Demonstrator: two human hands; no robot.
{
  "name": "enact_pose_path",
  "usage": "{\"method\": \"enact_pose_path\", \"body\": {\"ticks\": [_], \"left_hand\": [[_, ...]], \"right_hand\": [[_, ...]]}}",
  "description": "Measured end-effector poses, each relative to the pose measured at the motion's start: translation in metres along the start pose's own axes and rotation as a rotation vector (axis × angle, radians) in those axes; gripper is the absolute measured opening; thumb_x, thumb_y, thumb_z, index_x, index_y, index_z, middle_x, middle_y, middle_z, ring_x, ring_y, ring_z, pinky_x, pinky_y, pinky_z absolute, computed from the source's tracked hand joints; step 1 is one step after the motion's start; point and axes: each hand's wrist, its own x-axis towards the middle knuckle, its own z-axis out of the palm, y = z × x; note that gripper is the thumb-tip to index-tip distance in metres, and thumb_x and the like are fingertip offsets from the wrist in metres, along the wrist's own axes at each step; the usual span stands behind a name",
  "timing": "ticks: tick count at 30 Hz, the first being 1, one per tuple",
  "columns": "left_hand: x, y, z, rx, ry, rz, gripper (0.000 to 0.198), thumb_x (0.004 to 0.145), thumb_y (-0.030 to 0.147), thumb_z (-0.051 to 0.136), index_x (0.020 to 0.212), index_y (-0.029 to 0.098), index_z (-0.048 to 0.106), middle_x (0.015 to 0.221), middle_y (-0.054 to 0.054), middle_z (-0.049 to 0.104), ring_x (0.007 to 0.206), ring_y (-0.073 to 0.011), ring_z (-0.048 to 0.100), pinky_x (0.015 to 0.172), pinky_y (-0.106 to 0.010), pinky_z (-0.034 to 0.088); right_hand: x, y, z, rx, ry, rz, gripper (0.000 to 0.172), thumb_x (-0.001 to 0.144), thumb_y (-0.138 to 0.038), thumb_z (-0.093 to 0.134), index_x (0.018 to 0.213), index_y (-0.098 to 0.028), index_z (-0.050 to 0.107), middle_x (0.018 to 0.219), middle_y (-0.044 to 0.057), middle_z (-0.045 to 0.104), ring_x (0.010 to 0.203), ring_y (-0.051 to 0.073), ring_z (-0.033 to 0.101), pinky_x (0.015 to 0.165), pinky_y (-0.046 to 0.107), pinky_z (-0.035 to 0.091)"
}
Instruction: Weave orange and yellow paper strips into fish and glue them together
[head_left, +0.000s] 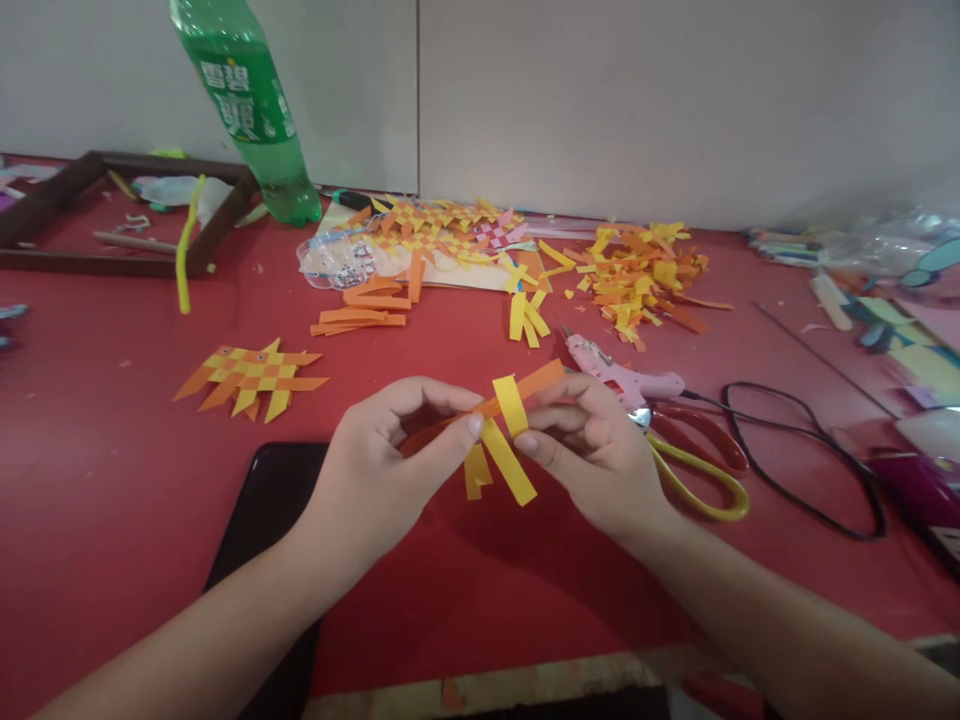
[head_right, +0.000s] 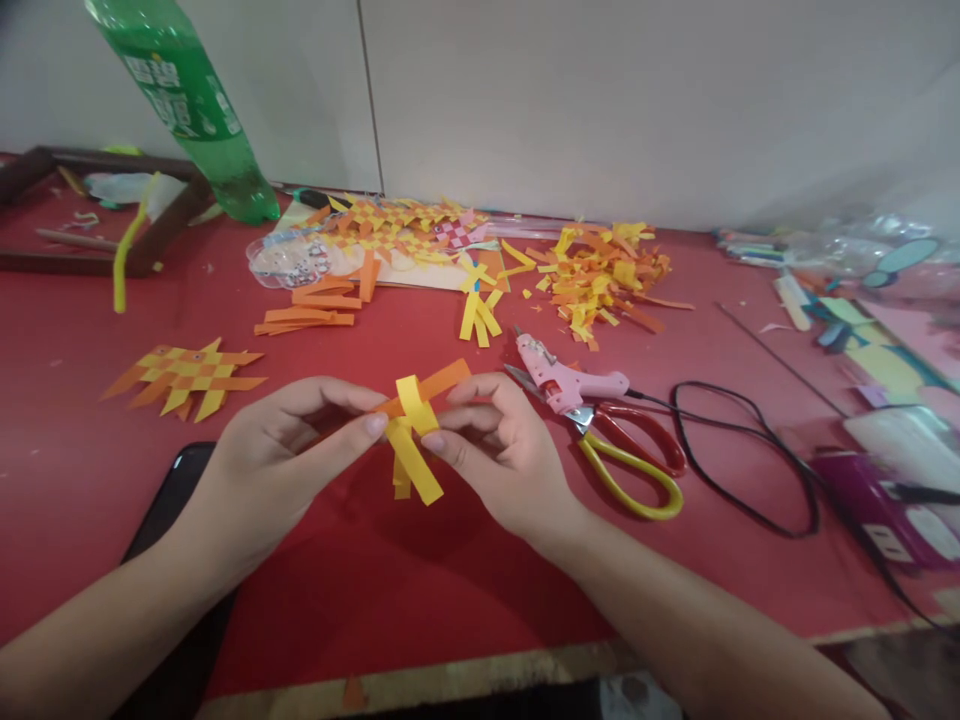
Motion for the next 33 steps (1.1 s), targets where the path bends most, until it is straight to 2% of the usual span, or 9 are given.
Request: {"method": "enact_pose_path", "body": {"ticks": [8,14,20,25,29,33], "left_hand": [[-0.0024,-0.001,0.0002,-0.013,0.006,0.0,0.006,0.082,0.021,0.075,0.086,0.024,0.072,0.086,0.005,0.076,0.081,-0.0073,0.072,0.074,-0.011,0.056],[-0.0022,-0.0014,-0.0006,0.009,0.017,0.0,0.006,0.083,0.023,0.074,0.088,0.025,0.072,0.086,0.005,0.075,0.081,-0.0071,0.071,0.075,-0.011,0.056],[-0.002,-0.0014,-0.0001,0.074,0.045,0.028,0.013,0.081,0.022,0.074,0.093,0.024,0.073,0.087,0.003,0.075,0.081,-0.0086,0.071,0.074,-0.012,0.057],[-0.0017,0.001,0.0006,0.08,0.019,0.049,0.012,0.082,0.021,0.073,0.093,0.025,0.076,0.093,0.004,0.079,0.086,-0.0089,0.074,0.08,-0.011,0.057],[-0.0024,0.0027,0.0006,0.093,0.007,0.06,0.012,0.082,0.021,0.072,0.092,0.025,0.077,0.093,0.004,0.081,0.087,-0.0102,0.075,0.08,-0.012,0.058],[-0.0026,0.0046,0.0009,0.108,-0.018,0.042,0.013,0.082,0.021,0.072,0.093,0.024,0.078,0.094,0.003,0.081,0.087,-0.0122,0.076,0.079,-0.014,0.059]], "right_hand": [[0.0001,0.0002,-0.0018,-0.111,-0.06,0.021,0.027,0.081,-0.034,0.076,0.095,-0.023,0.055,0.079,0.001,0.078,0.064,0.011,0.072,0.057,0.018,0.054],[-0.0009,0.0012,-0.0029,-0.121,-0.098,0.022,0.025,0.082,-0.034,0.074,0.096,-0.023,0.056,0.079,0.001,0.076,0.062,0.011,0.07,0.054,0.018,0.052],[-0.0008,0.0006,-0.0044,-0.089,-0.156,0.01,0.02,0.085,-0.031,0.073,0.096,-0.023,0.058,0.082,0.001,0.074,0.071,0.011,0.071,0.062,0.018,0.056],[-0.0014,0.001,-0.0047,-0.094,-0.158,0.012,0.019,0.085,-0.03,0.073,0.098,-0.023,0.061,0.083,0.0,0.073,0.069,0.009,0.07,0.059,0.015,0.054],[-0.0021,0.0016,-0.0052,0.005,-0.198,0.025,0.019,0.086,-0.032,0.072,0.101,-0.024,0.064,0.085,0.0,0.073,0.073,0.011,0.07,0.064,0.019,0.056],[-0.0023,0.0055,-0.0042,0.19,-0.242,0.072,0.019,0.091,-0.04,0.065,0.103,-0.026,0.069,0.097,0.003,0.075,0.087,0.017,0.072,0.079,0.03,0.059]]}}
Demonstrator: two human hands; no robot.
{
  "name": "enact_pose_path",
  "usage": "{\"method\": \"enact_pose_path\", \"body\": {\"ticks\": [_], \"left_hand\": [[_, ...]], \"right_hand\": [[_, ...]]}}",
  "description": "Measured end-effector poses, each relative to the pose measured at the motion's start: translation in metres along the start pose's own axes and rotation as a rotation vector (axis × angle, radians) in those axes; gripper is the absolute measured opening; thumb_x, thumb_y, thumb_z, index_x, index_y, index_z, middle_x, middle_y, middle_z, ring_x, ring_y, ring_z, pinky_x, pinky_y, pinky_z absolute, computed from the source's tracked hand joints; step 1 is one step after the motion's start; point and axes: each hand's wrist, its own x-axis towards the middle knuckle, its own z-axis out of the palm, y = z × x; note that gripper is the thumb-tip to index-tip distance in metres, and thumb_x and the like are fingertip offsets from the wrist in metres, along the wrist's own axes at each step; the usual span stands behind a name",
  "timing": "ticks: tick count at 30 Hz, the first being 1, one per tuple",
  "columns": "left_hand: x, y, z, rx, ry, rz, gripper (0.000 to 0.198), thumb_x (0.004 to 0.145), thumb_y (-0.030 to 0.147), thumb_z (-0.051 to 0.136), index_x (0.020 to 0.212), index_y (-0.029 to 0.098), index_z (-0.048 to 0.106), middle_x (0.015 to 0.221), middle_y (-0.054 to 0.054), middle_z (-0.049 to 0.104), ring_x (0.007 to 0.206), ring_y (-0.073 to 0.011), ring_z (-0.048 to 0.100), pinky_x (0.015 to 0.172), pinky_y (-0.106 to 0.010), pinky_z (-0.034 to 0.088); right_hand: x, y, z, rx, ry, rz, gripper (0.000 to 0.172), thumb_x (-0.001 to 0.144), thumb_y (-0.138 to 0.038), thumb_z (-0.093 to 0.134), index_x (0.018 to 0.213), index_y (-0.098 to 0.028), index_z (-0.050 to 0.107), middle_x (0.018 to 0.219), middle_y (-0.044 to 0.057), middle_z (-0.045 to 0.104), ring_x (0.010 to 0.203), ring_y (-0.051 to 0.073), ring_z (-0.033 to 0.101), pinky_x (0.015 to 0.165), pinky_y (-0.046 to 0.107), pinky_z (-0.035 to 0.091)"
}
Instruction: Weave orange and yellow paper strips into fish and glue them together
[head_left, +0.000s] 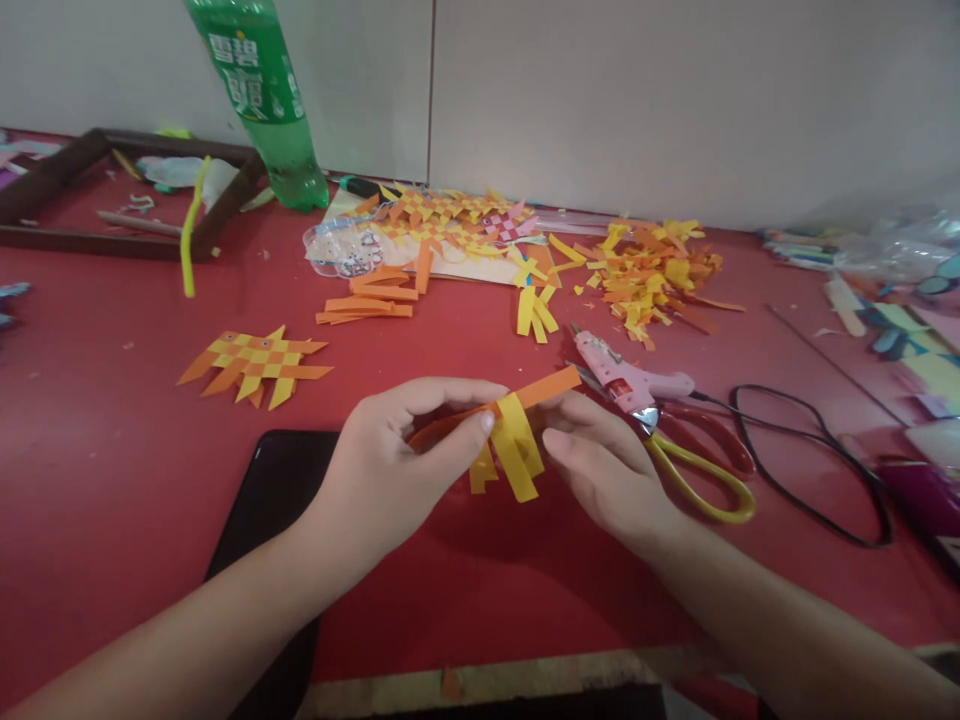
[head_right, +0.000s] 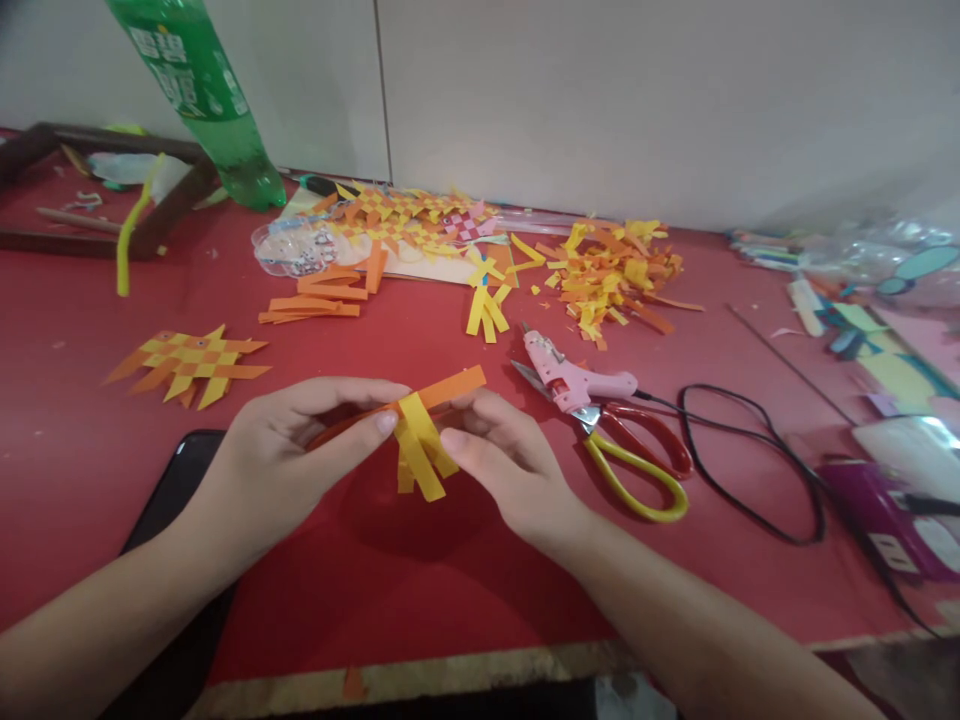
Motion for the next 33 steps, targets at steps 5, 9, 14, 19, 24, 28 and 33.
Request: {"method": "enact_pose_path", "body": {"ticks": [5,9,14,19,24,28,33], "left_hand": [[-0.0002,0.0004,0.0019,0.011,-0.039,-0.032,0.013,0.082,0.024,0.073,0.094,0.022,0.078,0.097,0.0,0.081,0.09,-0.0158,0.076,0.083,-0.02,0.06],[-0.0005,-0.0001,0.0057,0.023,-0.108,-0.041,0.014,0.083,0.022,0.07,0.094,0.021,0.078,0.096,-0.002,0.08,0.089,-0.0176,0.076,0.081,-0.022,0.061],[-0.002,-0.002,0.007,0.011,-0.118,-0.034,0.015,0.082,0.02,0.071,0.096,0.02,0.076,0.095,-0.001,0.079,0.087,-0.0147,0.075,0.079,-0.019,0.06],[-0.0013,-0.0036,0.0059,0.021,-0.112,-0.045,0.017,0.081,0.02,0.071,0.098,0.02,0.074,0.093,-0.001,0.079,0.084,-0.0127,0.074,0.077,-0.016,0.06],[-0.0008,-0.0011,0.0047,0.028,-0.116,-0.068,0.016,0.081,0.022,0.071,0.097,0.02,0.074,0.089,-0.002,0.078,0.083,-0.0146,0.075,0.076,-0.019,0.061],[-0.0007,-0.0004,0.0039,0.02,-0.112,-0.073,0.016,0.081,0.023,0.071,0.097,0.02,0.074,0.088,-0.003,0.077,0.082,-0.0158,0.075,0.076,-0.022,0.062],[-0.0001,-0.0026,0.0047,0.011,-0.116,-0.07,0.016,0.081,0.024,0.072,0.097,0.02,0.074,0.089,-0.003,0.077,0.083,-0.0164,0.075,0.077,-0.023,0.062]], "right_hand": [[0.0023,0.0051,0.0027,0.042,0.105,0.06,0.025,0.086,-0.05,0.069,0.095,-0.027,0.074,0.095,0.003,0.076,0.088,0.021,0.073,0.084,0.037,0.06],[0.0032,0.0055,0.0035,0.014,0.197,0.022,0.019,0.077,-0.043,0.08,0.088,-0.029,0.075,0.082,-0.001,0.074,0.075,0.014,0.069,0.071,0.026,0.059],[0.0022,0.0034,0.0035,-0.043,0.21,0.026,0.015,0.076,-0.038,0.082,0.081,-0.025,0.074,0.075,-0.001,0.072,0.068,0.012,0.066,0.063,0.024,0.056],[0.0017,0.0024,0.0042,-0.107,0.208,0.035,0.018,0.077,-0.04,0.08,0.08,-0.023,0.075,0.076,0.001,0.073,0.069,0.014,0.067,0.063,0.026,0.056],[0.0016,0.0013,0.0045,-0.108,0.212,0.025,0.015,0.077,-0.038,0.081,0.079,-0.024,0.076,0.075,0.001,0.074,0.068,0.014,0.068,0.061,0.025,0.057],[0.0024,0.0006,0.0052,-0.112,0.217,0.008,0.015,0.076,-0.038,0.081,0.079,-0.024,0.076,0.075,0.001,0.075,0.068,0.014,0.069,0.06,0.025,0.057],[0.0028,0.0023,0.0043,-0.15,0.236,0.015,0.019,0.075,-0.041,0.082,0.078,-0.023,0.076,0.075,0.002,0.075,0.069,0.015,0.068,0.062,0.026,0.058]]}}
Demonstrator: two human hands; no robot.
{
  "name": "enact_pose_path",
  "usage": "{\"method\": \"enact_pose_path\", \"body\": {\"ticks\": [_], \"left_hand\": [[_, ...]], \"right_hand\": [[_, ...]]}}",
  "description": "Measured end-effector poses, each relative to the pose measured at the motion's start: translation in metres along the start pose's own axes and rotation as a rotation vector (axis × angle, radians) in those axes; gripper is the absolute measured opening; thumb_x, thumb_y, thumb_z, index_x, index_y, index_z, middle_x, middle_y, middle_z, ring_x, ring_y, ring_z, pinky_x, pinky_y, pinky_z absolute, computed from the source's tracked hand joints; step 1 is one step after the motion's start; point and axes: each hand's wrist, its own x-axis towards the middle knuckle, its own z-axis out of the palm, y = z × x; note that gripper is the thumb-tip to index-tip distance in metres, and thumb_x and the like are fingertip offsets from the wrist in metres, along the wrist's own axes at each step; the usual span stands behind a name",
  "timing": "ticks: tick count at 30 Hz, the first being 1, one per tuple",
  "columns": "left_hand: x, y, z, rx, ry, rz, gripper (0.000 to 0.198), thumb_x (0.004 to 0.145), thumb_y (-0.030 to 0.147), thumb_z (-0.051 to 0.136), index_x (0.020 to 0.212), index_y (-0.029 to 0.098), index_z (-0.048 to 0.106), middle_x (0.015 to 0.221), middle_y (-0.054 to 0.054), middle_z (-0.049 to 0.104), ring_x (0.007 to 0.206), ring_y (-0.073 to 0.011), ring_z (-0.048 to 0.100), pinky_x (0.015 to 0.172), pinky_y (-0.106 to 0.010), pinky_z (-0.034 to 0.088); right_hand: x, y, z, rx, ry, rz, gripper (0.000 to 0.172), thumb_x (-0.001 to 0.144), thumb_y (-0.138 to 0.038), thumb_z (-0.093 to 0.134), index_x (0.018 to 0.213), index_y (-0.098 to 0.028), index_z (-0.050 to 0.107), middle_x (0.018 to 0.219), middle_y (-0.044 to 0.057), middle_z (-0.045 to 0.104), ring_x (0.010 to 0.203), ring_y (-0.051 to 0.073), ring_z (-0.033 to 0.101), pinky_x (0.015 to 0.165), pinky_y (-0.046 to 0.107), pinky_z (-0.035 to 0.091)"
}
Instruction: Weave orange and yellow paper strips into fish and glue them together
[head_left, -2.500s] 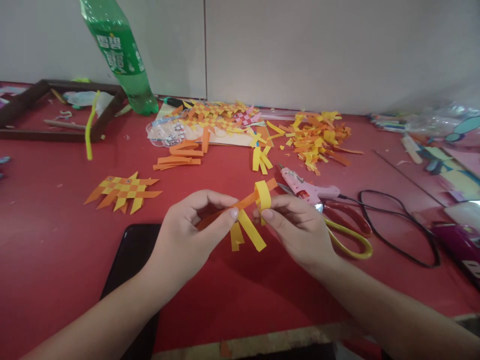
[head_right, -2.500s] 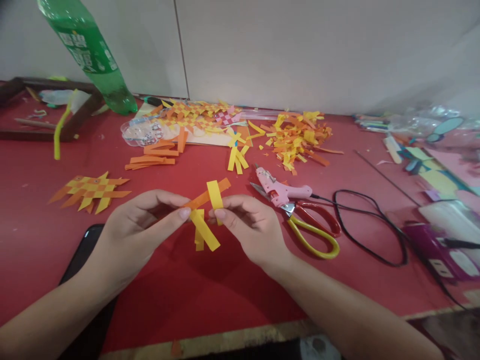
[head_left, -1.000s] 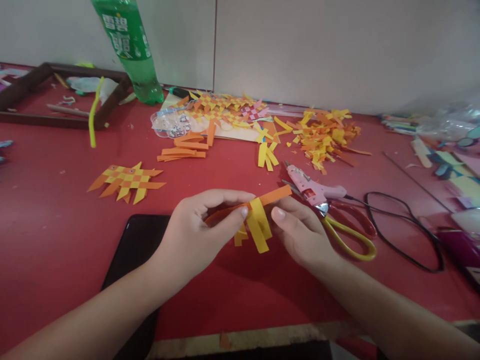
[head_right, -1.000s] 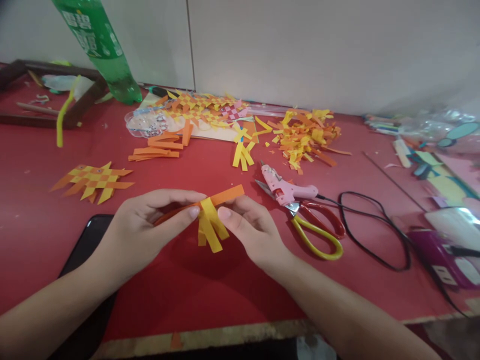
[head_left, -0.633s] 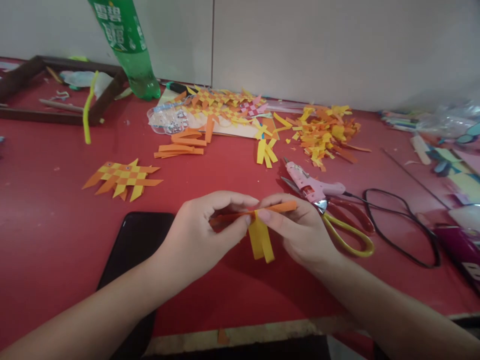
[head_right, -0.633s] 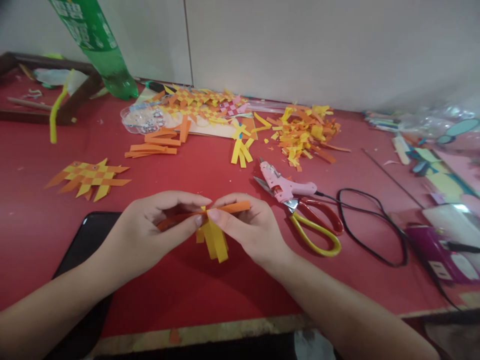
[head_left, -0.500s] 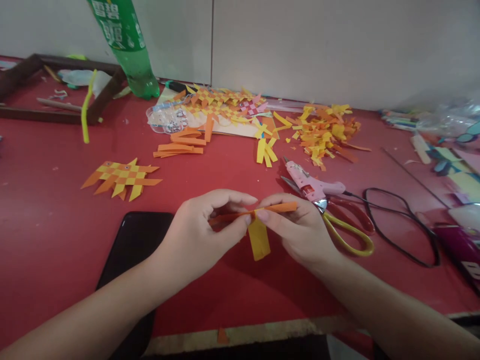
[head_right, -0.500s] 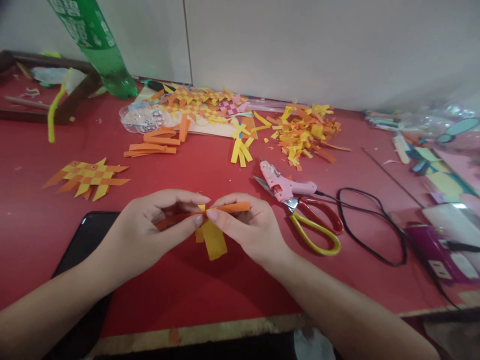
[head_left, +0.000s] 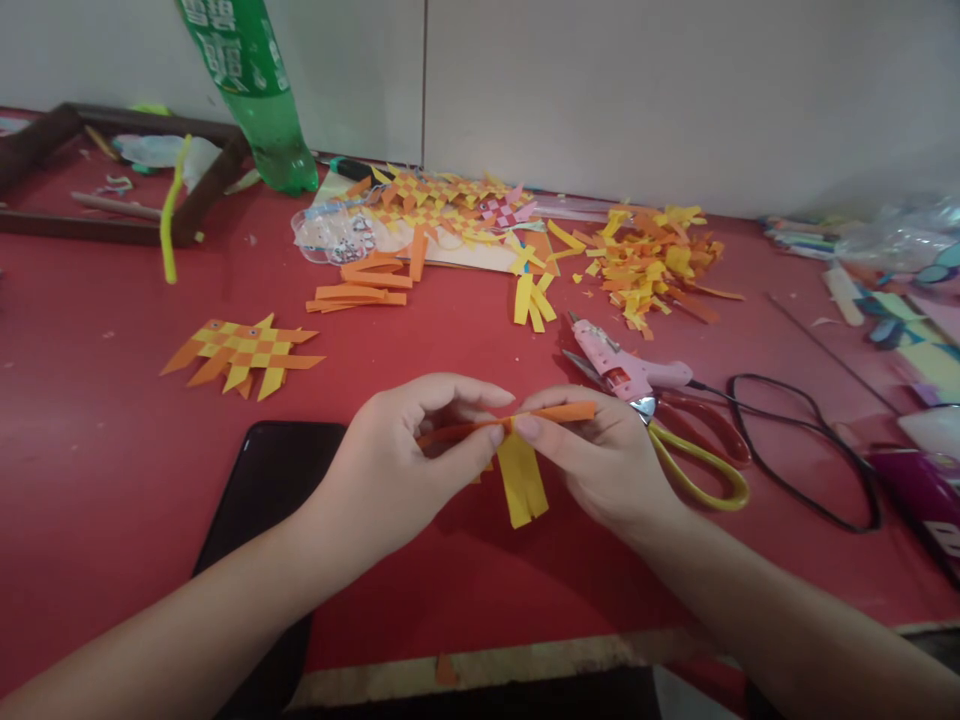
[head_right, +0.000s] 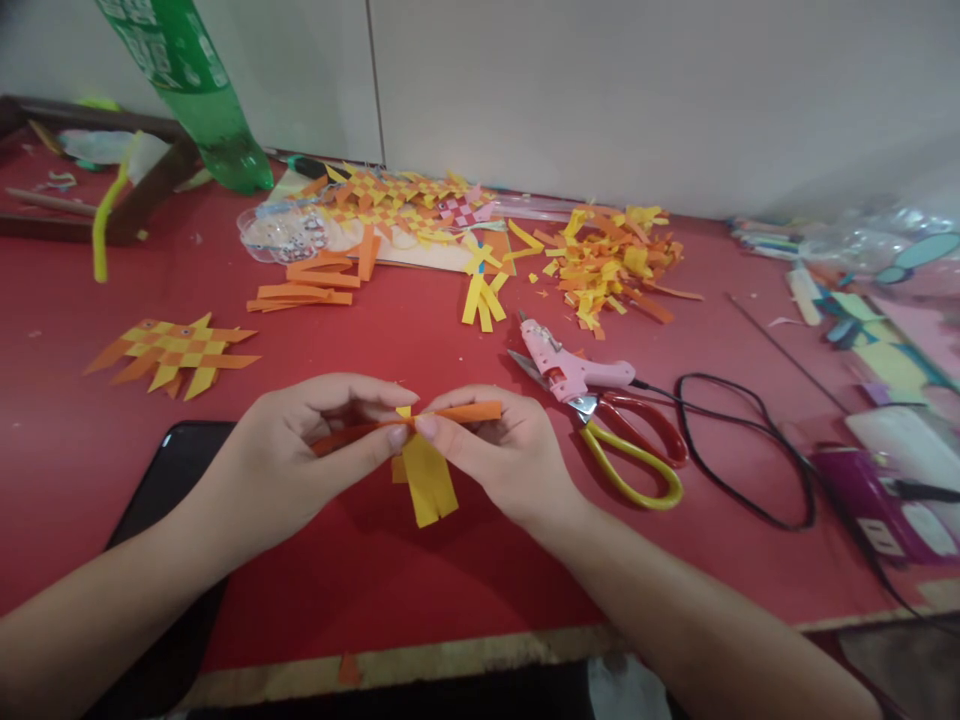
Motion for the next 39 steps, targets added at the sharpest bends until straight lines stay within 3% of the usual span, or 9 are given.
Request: {"method": "enact_pose_path", "body": {"ticks": [7,14,21,28,32,39], "left_hand": [[0.0,-0.001,-0.001,-0.006,-0.002,-0.001,0.016,0.081,0.023,0.073,0.097,0.021,0.073,0.09,-0.001,0.077,0.083,-0.0133,0.074,0.077,-0.018,0.061],[0.0,0.002,0.0,-0.034,-0.03,-0.023,0.019,0.08,0.026,0.074,0.097,0.02,0.073,0.089,-0.004,0.077,0.082,-0.0173,0.075,0.076,-0.024,0.062],[0.0,0.0,-0.001,-0.007,-0.054,-0.036,0.019,0.081,0.026,0.073,0.099,0.021,0.072,0.085,-0.002,0.076,0.079,-0.0148,0.073,0.074,-0.022,0.061],[0.002,-0.003,-0.004,-0.051,0.016,-0.048,0.018,0.082,0.031,0.075,0.098,0.023,0.073,0.089,0.0,0.076,0.084,-0.0131,0.073,0.078,-0.019,0.059],[0.002,-0.003,-0.005,-0.062,-0.016,-0.056,0.025,0.081,0.031,0.076,0.104,0.023,0.073,0.088,-0.001,0.076,0.081,-0.0144,0.072,0.075,-0.021,0.06],[0.004,0.001,-0.009,0.027,-0.146,-0.082,0.02,0.083,0.04,0.073,0.084,0.02,0.077,0.084,-0.003,0.078,0.076,-0.0164,0.071,0.068,-0.024,0.057]], "right_hand": [[-0.001,-0.007,0.001,-0.083,-0.003,-0.05,0.017,0.077,-0.037,0.079,0.072,-0.021,0.073,0.068,0.001,0.071,0.06,0.012,0.064,0.053,0.023,0.053],[-0.002,-0.017,0.003,-0.197,-0.016,-0.083,0.025,0.079,-0.041,0.075,0.069,-0.02,0.067,0.06,0.0,0.064,0.051,0.01,0.056,0.045,0.022,0.046],[-0.002,-0.014,-0.001,-0.183,-0.012,-0.073,0.025,0.077,-0.039,0.077,0.065,-0.02,0.067,0.055,-0.002,0.059,0.048,0.009,0.049,0.042,0.021,0.04],[-0.002,-0.001,-0.003,0.033,-0.132,0.025,0.028,0.083,-0.051,0.071,0.075,-0.024,0.072,0.075,0.002,0.07,0.069,0.017,0.066,0.064,0.031,0.055],[-0.002,-0.005,0.0,-0.053,-0.019,-0.03,0.024,0.079,-0.042,0.076,0.069,-0.022,0.068,0.064,-0.001,0.065,0.057,0.012,0.058,0.052,0.024,0.049],[-0.005,-0.011,-0.001,-0.176,-0.106,-0.136,0.016,0.08,-0.027,0.071,0.068,-0.019,0.064,0.06,-0.001,0.063,0.052,0.01,0.055,0.046,0.021,0.046]]}}
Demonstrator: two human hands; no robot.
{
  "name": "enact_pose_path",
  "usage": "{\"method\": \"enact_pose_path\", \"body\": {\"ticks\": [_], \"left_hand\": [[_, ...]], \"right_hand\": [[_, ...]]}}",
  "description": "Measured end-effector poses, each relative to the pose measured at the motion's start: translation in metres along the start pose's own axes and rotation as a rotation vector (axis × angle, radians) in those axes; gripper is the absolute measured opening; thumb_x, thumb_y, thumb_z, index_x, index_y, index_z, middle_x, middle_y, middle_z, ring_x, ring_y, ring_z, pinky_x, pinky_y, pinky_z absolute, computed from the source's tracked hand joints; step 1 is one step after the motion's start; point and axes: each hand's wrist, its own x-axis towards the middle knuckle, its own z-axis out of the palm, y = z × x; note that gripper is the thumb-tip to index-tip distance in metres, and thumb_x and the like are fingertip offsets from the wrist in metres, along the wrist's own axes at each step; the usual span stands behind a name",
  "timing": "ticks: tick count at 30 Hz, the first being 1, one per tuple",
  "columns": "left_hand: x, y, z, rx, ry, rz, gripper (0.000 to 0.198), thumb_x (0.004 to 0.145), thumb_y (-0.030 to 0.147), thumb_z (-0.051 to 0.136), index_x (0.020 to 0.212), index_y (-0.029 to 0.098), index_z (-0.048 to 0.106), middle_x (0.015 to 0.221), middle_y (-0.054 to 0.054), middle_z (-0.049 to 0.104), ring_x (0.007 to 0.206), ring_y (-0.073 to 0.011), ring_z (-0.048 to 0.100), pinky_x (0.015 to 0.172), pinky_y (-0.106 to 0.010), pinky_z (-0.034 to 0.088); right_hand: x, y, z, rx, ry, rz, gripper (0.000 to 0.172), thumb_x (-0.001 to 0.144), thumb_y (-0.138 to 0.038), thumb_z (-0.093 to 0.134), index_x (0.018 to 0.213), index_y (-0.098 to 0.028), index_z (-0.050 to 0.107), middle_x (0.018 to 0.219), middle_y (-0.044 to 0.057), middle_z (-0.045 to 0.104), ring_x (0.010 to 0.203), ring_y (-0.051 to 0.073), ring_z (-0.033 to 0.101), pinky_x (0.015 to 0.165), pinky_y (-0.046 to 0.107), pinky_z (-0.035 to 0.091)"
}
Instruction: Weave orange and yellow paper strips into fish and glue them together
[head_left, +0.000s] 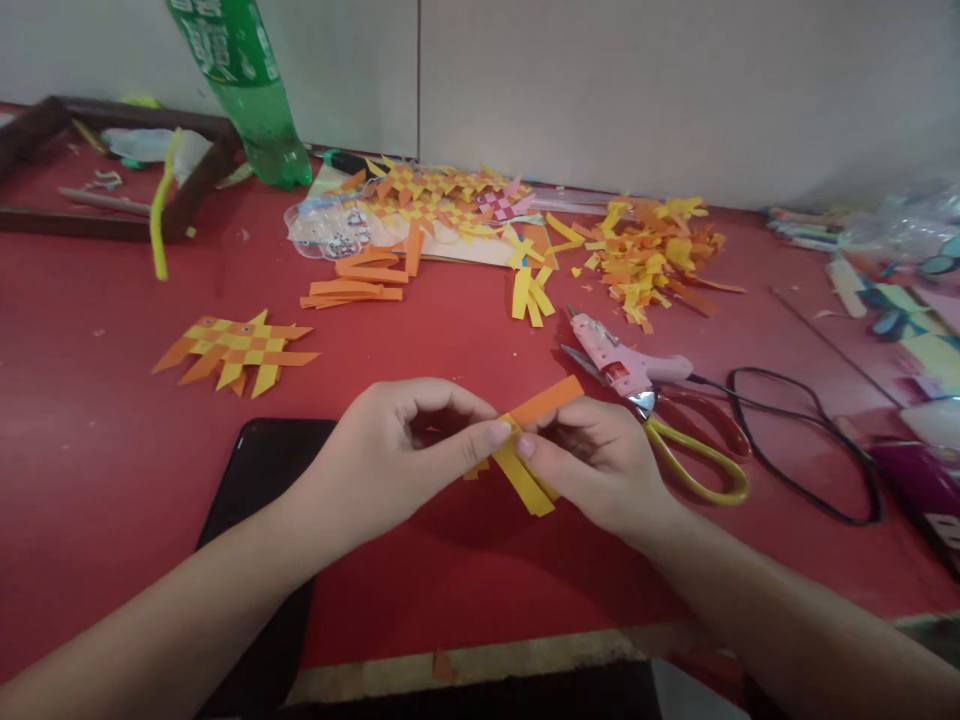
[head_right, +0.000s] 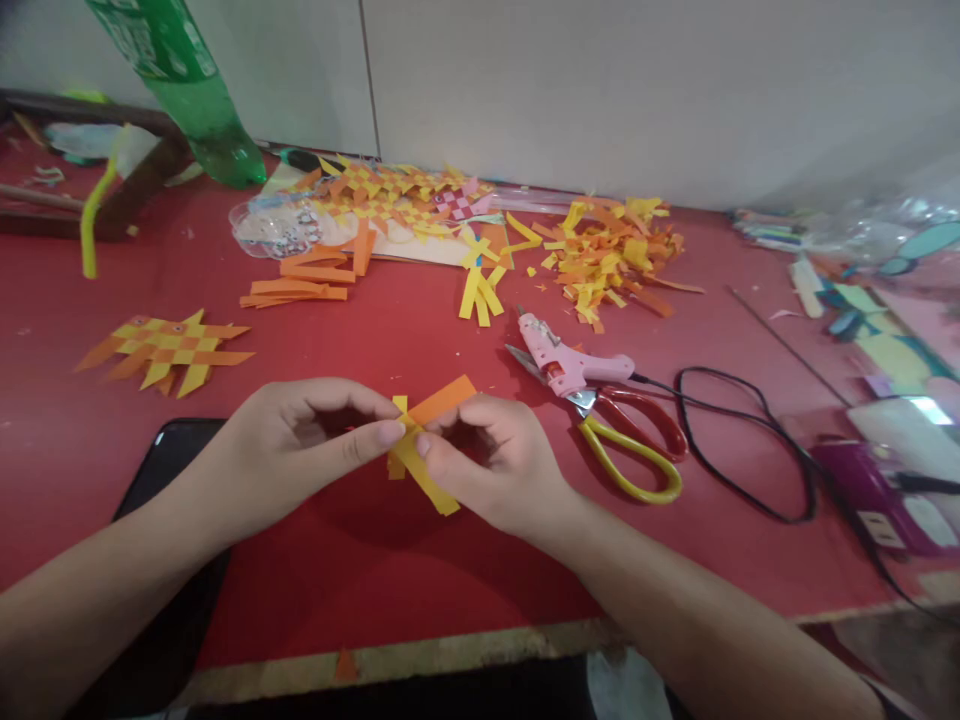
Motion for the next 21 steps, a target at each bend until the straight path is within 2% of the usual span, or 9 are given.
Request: {"method": "enact_pose_path", "body": {"ticks": [6,13,17,19,21], "left_hand": [[0.0003,0.0005,-0.0011,0.052,-0.017,0.016,0.017,0.086,0.036,0.07,0.082,0.021,0.076,0.08,0.001,0.077,0.072,-0.0129,0.069,0.067,-0.02,0.054],[-0.0055,0.001,-0.0011,0.127,0.028,0.155,0.015,0.091,0.031,0.065,0.082,0.021,0.071,0.079,0.003,0.073,0.071,-0.0097,0.067,0.066,-0.016,0.052],[-0.0048,-0.0024,-0.0011,0.101,0.043,0.172,0.016,0.091,0.034,0.066,0.083,0.022,0.073,0.078,0.003,0.075,0.07,-0.0104,0.067,0.066,-0.017,0.054],[-0.0044,-0.0033,-0.0005,0.127,0.039,0.184,0.018,0.091,0.038,0.066,0.085,0.023,0.076,0.083,0.001,0.077,0.074,-0.0124,0.069,0.07,-0.02,0.055],[-0.0046,-0.0029,0.0003,0.185,0.08,0.232,0.02,0.089,0.04,0.069,0.099,0.024,0.076,0.1,-0.002,0.078,0.092,-0.0164,0.071,0.083,-0.024,0.055]], "right_hand": [[-0.0022,0.0015,-0.0004,-0.051,-0.053,-0.095,0.013,0.081,-0.021,0.071,0.07,-0.019,0.066,0.059,-0.003,0.062,0.051,0.008,0.053,0.045,0.02,0.043],[-0.0011,0.0017,-0.0018,-0.054,-0.09,-0.214,0.004,0.084,-0.021,0.071,0.081,-0.019,0.067,0.071,-0.001,0.067,0.061,0.009,0.061,0.055,0.021,0.051],[-0.0014,0.0022,-0.0003,-0.049,-0.068,-0.229,0.002,0.085,-0.019,0.069,0.084,-0.02,0.068,0.074,-0.001,0.069,0.064,0.01,0.063,0.057,0.022,0.053],[-0.0009,0.0024,-0.0002,-0.048,-0.039,-0.214,0.002,0.086,-0.019,0.068,0.084,-0.021,0.068,0.074,-0.001,0.068,0.062,0.01,0.063,0.055,0.022,0.052],[0.0005,0.0033,-0.0023,-0.105,0.023,-0.208,0.004,0.088,-0.02,0.066,0.084,-0.021,0.067,0.073,-0.002,0.068,0.059,0.01,0.062,0.053,0.023,0.051]]}}
